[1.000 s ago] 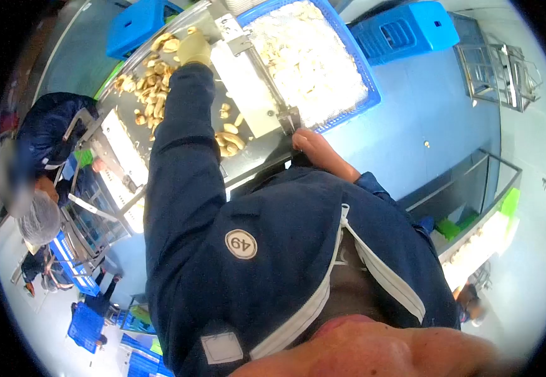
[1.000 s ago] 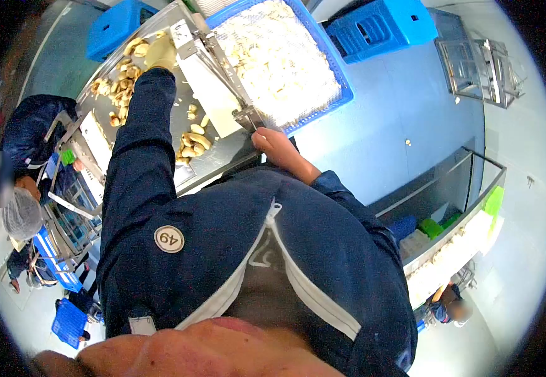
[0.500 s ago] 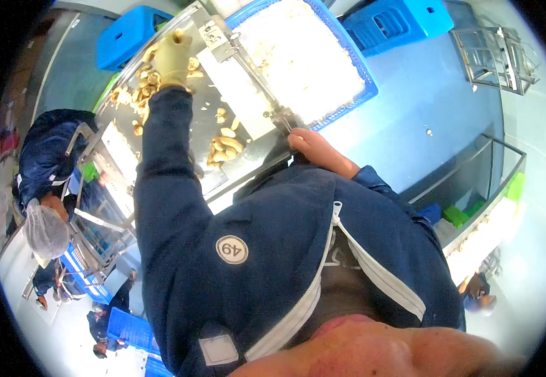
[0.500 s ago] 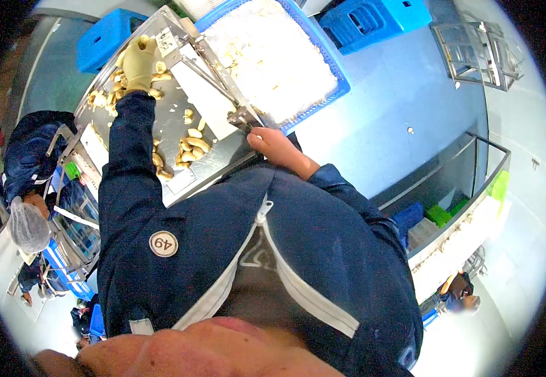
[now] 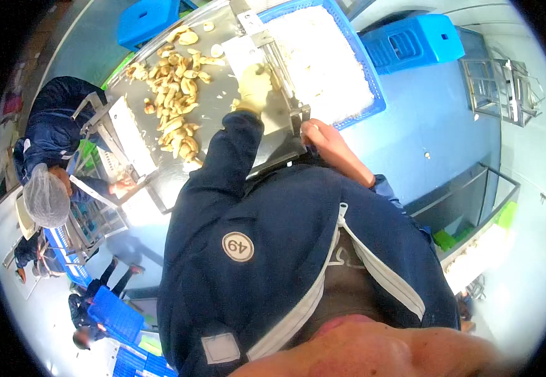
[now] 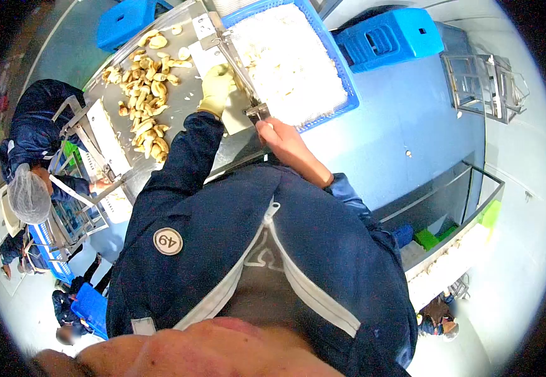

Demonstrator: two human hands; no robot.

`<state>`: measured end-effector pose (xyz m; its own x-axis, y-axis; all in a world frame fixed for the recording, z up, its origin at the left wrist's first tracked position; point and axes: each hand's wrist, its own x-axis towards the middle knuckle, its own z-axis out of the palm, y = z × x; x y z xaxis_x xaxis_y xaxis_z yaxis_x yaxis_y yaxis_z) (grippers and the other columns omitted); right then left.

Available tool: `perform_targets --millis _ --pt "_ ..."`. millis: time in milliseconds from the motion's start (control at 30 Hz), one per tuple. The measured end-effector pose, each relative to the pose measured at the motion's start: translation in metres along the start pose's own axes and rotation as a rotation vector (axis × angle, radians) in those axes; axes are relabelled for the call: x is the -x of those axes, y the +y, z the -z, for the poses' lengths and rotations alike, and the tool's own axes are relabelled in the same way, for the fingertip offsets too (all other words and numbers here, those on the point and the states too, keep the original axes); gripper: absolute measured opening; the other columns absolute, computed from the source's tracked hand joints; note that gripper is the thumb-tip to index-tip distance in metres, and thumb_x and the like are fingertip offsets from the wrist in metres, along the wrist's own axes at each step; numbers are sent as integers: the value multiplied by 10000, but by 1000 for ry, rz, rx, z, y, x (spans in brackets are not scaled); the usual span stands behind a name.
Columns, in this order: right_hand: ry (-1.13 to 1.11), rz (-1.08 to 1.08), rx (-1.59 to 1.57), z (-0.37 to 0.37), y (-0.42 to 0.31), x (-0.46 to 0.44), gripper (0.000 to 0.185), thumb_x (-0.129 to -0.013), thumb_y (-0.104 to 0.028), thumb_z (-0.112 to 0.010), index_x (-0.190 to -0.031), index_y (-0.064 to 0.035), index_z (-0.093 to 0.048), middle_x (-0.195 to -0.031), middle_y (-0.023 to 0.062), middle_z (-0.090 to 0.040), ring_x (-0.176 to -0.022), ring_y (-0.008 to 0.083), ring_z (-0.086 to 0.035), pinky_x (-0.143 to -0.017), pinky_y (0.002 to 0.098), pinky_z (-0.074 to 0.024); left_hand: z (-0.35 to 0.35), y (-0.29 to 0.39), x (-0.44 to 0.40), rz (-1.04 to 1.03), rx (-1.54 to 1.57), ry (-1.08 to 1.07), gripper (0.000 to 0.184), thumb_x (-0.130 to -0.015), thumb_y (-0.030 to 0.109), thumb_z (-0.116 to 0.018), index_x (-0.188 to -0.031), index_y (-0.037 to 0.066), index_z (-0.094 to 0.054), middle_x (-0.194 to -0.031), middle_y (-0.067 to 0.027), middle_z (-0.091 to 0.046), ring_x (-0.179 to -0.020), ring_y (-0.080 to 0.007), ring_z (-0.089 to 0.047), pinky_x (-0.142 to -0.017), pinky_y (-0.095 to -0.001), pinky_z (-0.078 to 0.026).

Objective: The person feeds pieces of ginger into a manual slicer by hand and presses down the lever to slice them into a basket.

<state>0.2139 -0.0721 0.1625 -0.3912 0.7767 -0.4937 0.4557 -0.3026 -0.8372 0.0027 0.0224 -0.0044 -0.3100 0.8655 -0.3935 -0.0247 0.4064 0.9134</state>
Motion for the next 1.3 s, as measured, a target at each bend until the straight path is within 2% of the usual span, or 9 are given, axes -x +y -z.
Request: perform_targets --millis 167,267,433,567,800,900,933,1067,1300 --pt "-22 79 -8 -11 41 -12 378 -932 -311 -436 -803 14 -577 -774 146 -595 -742 237 -557 -720 343 -450 -2 6 5 45 43 17 186 -916 38 -591 -1085 -31 -627 -903 -77 -672 -726 -147 -641 -649 -253 -533" --pt "-1 76 14 -24 67 -13 345 -929 -277 -442 -818 21 -576 -778 154 -590 -746 242 -560 -723 343 -452 13 -22 -14 18 347 -316 174 -901 16 -594 -1065 -27 -630 -894 -74 -670 -726 -141 -636 -648 -252 -532" --pt "32 5 -193 -4 -14 5 294 -929 -250 -459 -839 3 -580 -739 96 -569 -733 225 -551 -722 324 -450 9 -14 -11 8 115 -165 186 -880 -12 -595 -1063 -18 -625 -888 -73 -667 -725 -147 -644 -635 -262 -542" --pt "-25 227 -66 -18 68 -16 331 -940 -288 -446 -829 -7 -581 -741 87 -566 -735 211 -541 -718 322 -449 6 -15 -16 21 157 -111 177 -884 -6 -598 -1058 -16 -626 -877 -66 -671 -734 -140 -649 -635 -254 -543" --pt "-12 28 -135 -2 2 -1 351 -942 -292 -434 -836 10 -579 -784 115 -593 -739 207 -541 -706 316 -441 9 -10 -11 123 237 -188 167 -888 -12 -591 -1052 -23 -623 -856 -70 -670 -719 -152 -654 -629 -257 -546" --pt "-63 41 -43 -5 24 -9 360 -952 -298 -439 -840 14 -580 -781 115 -589 -747 205 -549 -701 316 -441 4 -13 -17 102 88 -120 170 -889 -19 -583 -1054 -28 -623 -859 -78 -670 -701 -155 -655 -620 -262 -549" --pt "-70 176 -25 -10 55 -15 358 -958 -291 -432 -852 17 -581 -781 119 -588 -751 215 -549 -706 322 -440 5 -23 -22 38 181 -138 169 -892 -25 -573 -1053 -31 -621 -846 -80 -669 -673 -156 -650 -606 -263 -551" --pt "-64 96 87 -19 81 -21 349 -960 -296 -439 -850 4 -579 -757 127 -571 -723 242 -526 -715 340 -436 12 -16 -14 88 325 -205 167 -893 -21 -576 -1054 -36 -620 -825 -82 -667 -657 -162 -650 -605 -261 -552" --pt "-33 18 -104 -1 -8 -4 373 -949 -319 -423 -787 -14 -564 -731 110 -562 -719 194 -520 -682 312 -425 2 -22 -26 125 177 -126 130 -887 20 -607 -1002 -41 -610 -785 -89 -655 -584 -159 -620 -531 -266 -519"
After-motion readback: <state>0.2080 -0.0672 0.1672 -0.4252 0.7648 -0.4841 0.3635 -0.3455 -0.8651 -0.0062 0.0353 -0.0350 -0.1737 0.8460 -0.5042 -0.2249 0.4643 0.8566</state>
